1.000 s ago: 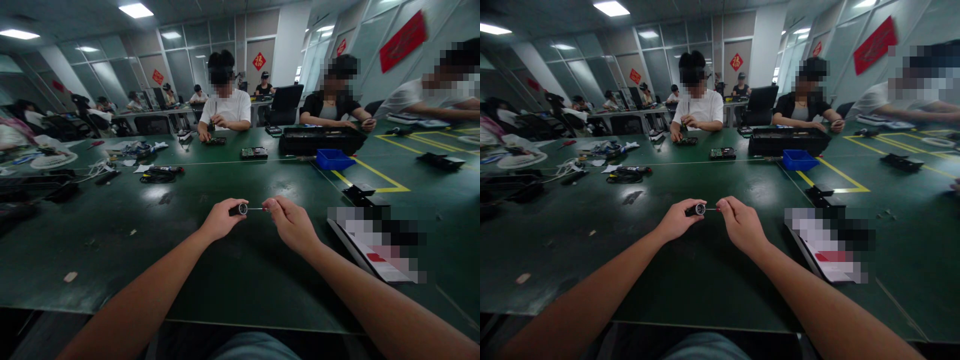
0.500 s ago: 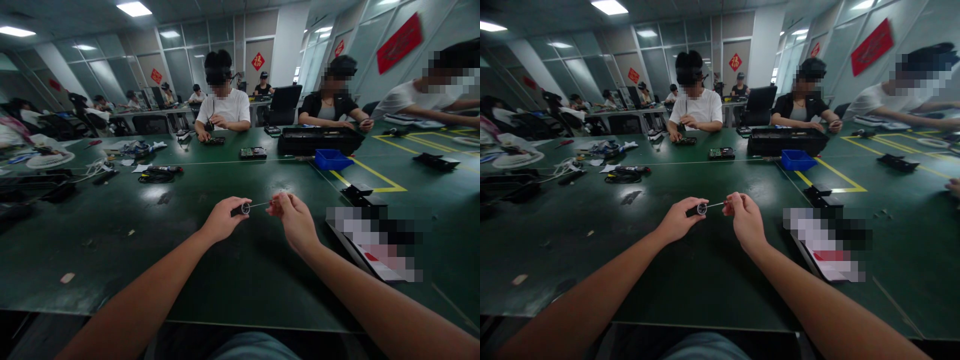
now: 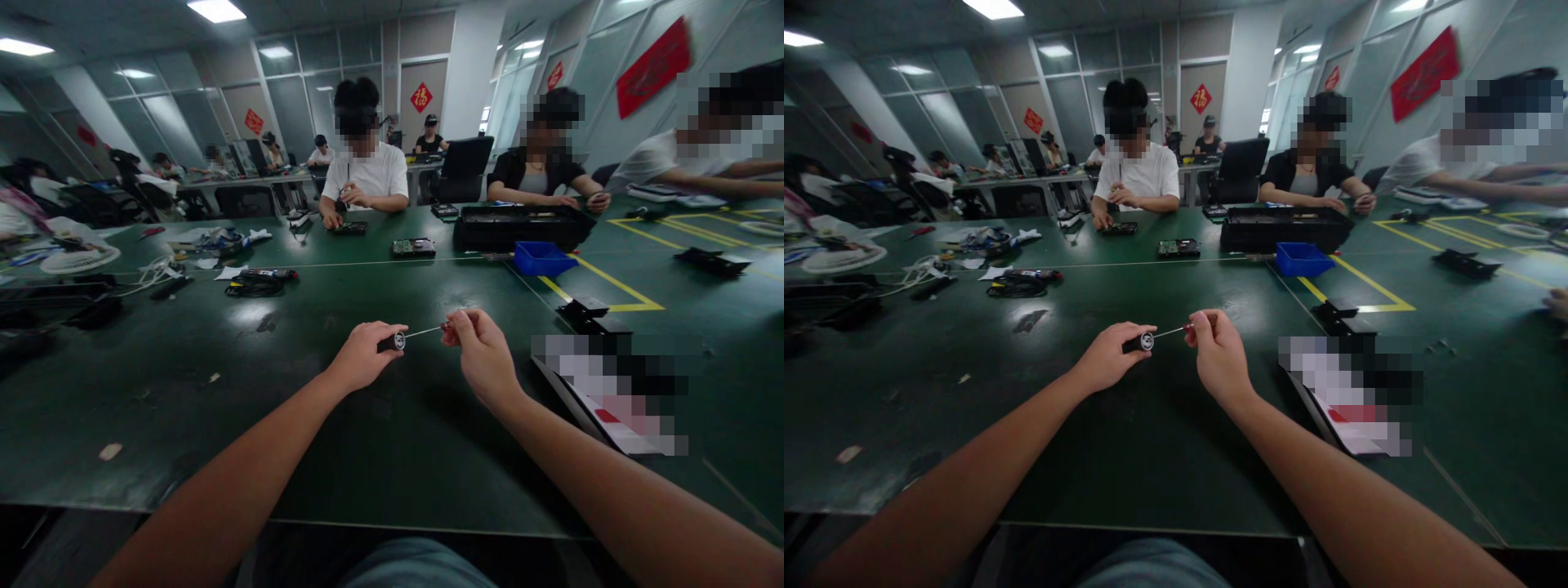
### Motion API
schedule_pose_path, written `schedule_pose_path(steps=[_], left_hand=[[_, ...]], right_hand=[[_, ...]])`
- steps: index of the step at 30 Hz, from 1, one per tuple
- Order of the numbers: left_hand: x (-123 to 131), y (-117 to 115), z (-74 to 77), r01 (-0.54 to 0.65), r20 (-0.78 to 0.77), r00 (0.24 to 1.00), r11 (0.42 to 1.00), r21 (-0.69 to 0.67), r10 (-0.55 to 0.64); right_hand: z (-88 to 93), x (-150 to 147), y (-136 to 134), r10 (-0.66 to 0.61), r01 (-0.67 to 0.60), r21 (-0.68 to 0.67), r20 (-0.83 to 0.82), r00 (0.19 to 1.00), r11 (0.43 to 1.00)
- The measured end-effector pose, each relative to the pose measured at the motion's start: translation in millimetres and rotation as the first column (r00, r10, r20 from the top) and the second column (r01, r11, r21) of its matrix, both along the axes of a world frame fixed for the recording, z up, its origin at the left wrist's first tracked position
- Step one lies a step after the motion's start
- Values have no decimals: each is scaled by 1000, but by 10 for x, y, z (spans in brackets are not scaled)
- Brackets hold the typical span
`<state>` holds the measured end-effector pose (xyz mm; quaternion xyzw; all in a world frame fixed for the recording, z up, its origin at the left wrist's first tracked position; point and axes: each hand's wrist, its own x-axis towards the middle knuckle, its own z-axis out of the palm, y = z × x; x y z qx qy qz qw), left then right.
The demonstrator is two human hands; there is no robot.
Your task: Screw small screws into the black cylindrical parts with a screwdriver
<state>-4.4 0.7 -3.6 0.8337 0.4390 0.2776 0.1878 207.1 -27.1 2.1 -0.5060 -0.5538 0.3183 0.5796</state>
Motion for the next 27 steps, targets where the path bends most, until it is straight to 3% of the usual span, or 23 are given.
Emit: schedule_pose_path(steps=[4, 14, 21, 27], left_hand=[[12, -15, 13, -1, -36, 999, 1000, -7, 1], [-29, 39, -95, 4, -77, 997, 1000, 7, -3], [4, 30, -89, 6, -141, 990, 1000, -3, -6], [-4, 23, -71, -13, -83, 997, 1000, -21, 11]], right_hand=[[48, -12, -50, -16, 5, 56, 200, 980, 998], [71, 12, -68, 67, -127, 105, 445, 893, 986], [55, -4, -74, 1, -56, 100, 484, 875, 993], [78, 0, -69, -24, -27, 94, 497, 868, 995]])
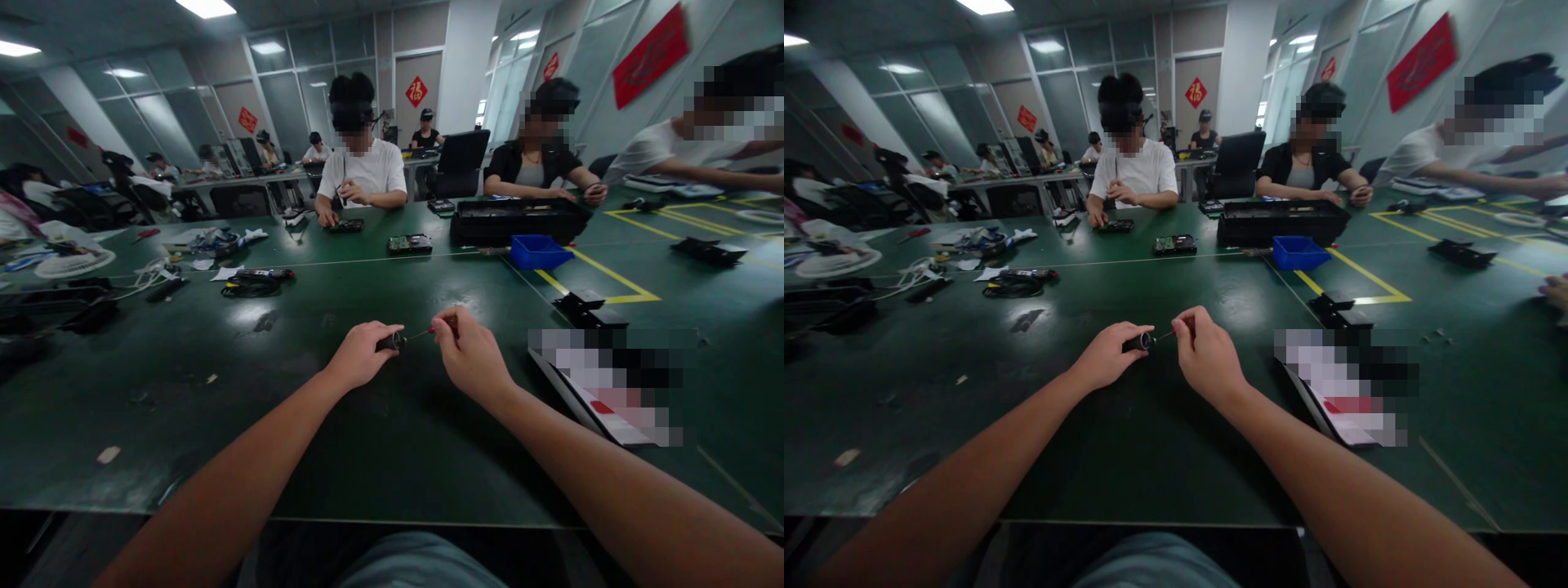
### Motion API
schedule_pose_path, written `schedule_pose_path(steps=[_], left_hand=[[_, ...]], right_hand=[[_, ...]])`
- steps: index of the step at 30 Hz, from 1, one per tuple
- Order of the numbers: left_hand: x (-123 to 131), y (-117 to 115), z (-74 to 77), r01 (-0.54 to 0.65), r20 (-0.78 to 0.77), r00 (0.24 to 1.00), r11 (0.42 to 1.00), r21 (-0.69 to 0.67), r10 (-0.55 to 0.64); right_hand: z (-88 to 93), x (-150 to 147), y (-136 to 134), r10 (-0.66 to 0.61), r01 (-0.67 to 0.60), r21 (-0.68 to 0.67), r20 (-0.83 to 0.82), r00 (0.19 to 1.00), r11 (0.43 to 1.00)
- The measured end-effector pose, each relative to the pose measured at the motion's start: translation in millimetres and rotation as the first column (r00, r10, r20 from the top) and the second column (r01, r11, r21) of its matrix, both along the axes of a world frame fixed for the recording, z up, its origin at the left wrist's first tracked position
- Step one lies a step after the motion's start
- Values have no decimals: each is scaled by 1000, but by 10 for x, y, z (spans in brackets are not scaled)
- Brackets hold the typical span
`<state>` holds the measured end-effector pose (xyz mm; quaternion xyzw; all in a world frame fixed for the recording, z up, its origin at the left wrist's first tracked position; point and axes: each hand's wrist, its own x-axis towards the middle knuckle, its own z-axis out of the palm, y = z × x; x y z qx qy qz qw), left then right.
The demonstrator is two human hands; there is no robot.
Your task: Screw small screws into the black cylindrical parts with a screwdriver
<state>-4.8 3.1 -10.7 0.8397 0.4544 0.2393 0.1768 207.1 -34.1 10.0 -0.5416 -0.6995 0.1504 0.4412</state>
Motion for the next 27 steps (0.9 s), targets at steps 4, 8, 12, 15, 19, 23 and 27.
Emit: schedule_pose_path(steps=[4, 8, 12, 15, 19, 23, 27], left_hand=[[4, -6, 23, -35, 57, 998, 999, -37, 38], [-2, -4, 29, -98, 132, 986, 994, -46, 103], [-15, -10, 31, -149, 216, 964, 988, -49, 156], [-6, -30, 50, -139, 265, 953, 989, -55, 149], [27, -72, 102, -161, 251, 953, 986, -50, 169], [68, -114, 117, -92, 123, 988, 996, 0, 91], [129, -161, 82, 3, -78, 997, 999, 41, 0]], right_hand=[[7, -7, 4, -23, 23, -26, -8, 1000, 999], [6, -4, 2, -26, 26, -23, -14, 1000, 999], [12, 5, -12, -20, 19, -22, -33, 999, 1000], [22, 8, -23, -18, 17, -24, -47, 999, 1000], [19, 8, -22, -27, 26, -11, -67, 997, 1000], [-1, 4, -11, -25, 25, -6, -79, 997, 1000], [-7, 2, -4, -26, 26, -3, -76, 997, 1000]])
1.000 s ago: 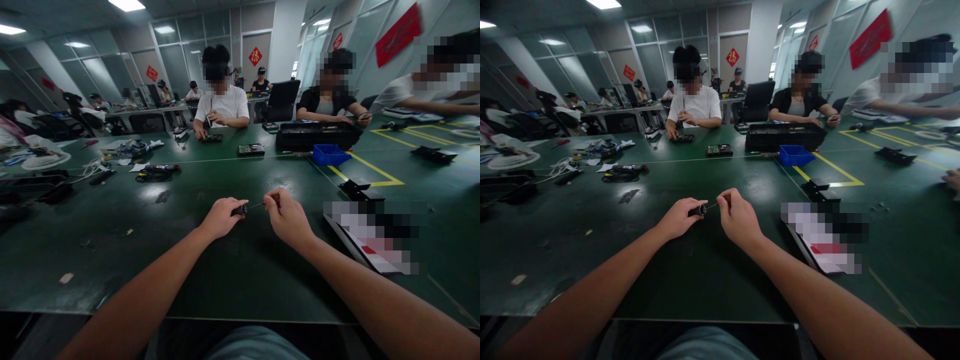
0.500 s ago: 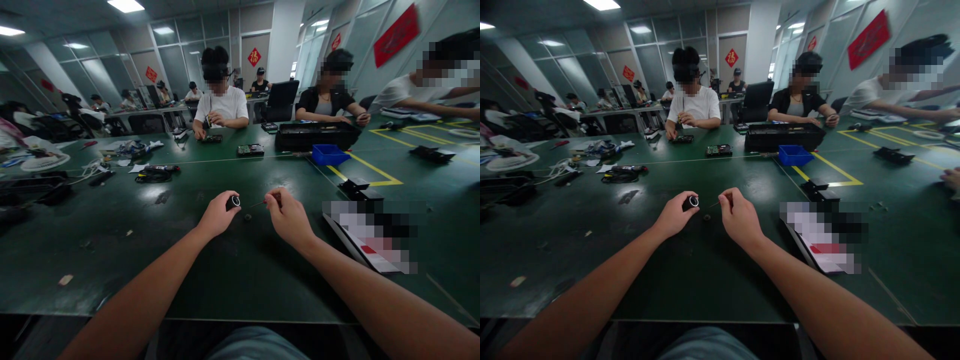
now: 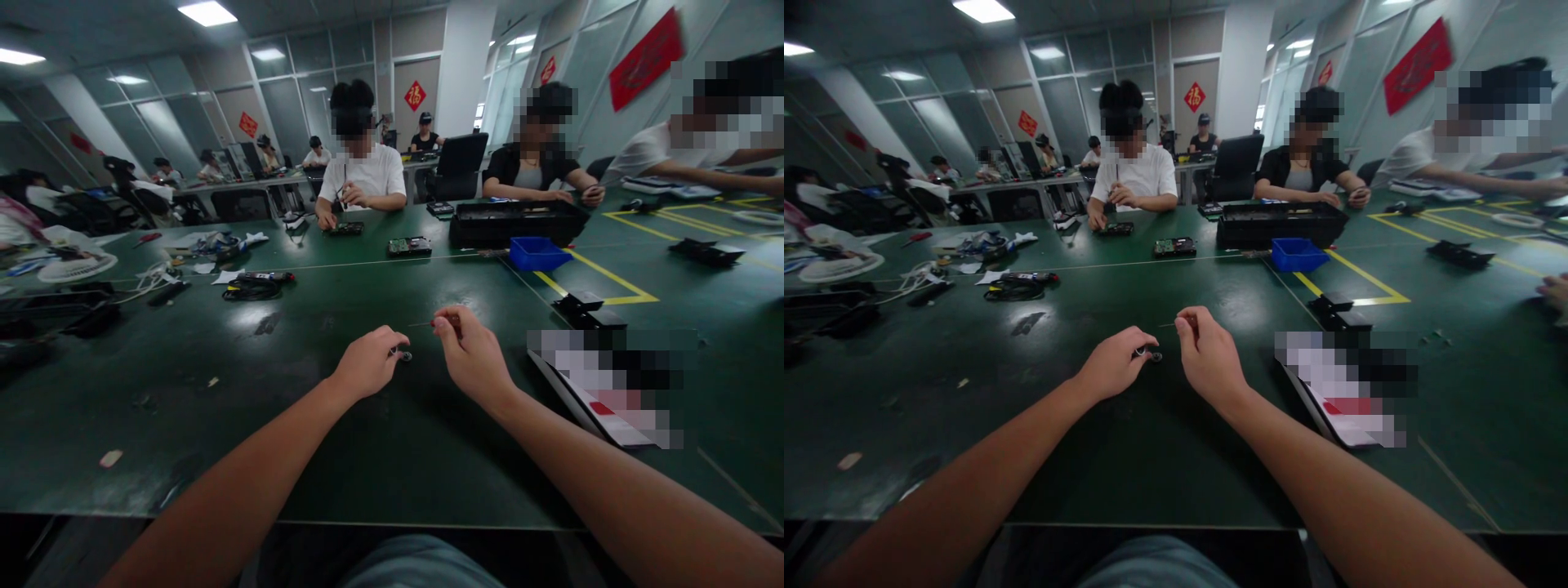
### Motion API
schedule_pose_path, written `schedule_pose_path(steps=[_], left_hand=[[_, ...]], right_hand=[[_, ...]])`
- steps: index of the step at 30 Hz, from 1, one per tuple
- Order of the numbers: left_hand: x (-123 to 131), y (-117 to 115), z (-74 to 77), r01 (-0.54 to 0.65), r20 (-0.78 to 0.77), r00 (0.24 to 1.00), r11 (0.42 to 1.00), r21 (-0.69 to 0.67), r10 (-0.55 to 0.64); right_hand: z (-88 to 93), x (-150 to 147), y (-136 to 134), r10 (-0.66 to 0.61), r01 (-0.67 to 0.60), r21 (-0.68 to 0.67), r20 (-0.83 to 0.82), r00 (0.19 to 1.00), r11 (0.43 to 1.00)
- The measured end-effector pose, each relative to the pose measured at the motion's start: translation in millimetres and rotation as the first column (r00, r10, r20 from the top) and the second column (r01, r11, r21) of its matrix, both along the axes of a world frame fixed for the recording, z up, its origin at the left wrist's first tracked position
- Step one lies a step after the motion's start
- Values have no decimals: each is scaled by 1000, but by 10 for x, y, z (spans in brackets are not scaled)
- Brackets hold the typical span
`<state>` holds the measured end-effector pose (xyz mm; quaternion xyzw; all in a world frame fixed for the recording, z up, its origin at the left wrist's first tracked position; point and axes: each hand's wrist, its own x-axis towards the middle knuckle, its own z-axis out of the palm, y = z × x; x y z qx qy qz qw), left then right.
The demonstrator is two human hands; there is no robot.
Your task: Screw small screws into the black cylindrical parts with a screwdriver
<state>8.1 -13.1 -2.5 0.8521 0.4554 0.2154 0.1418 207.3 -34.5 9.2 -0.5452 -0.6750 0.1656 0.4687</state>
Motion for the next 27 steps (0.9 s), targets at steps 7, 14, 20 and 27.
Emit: schedule_pose_path(steps=[7, 14, 20, 27], left_hand=[[132, -8, 8, -41, -294, 955, 999, 27, 47], [38, 33, 37, -78, -182, 981, 997, -25, 72], [-145, 143, 106, -114, 219, 964, 980, -162, 149], [-481, 344, 342, -87, 719, 474, 839, -537, 509]], right_hand=[[5, -5, 2, 2, -2, 17, -7, 1000, 1000], [-5, 10, 2, 19, -19, 20, -13, 1000, 1000], [2, 12, 6, 23, -23, 3, -21, 1000, 1000], [25, 9, -7, 48, -49, -21, -32, 998, 999]])
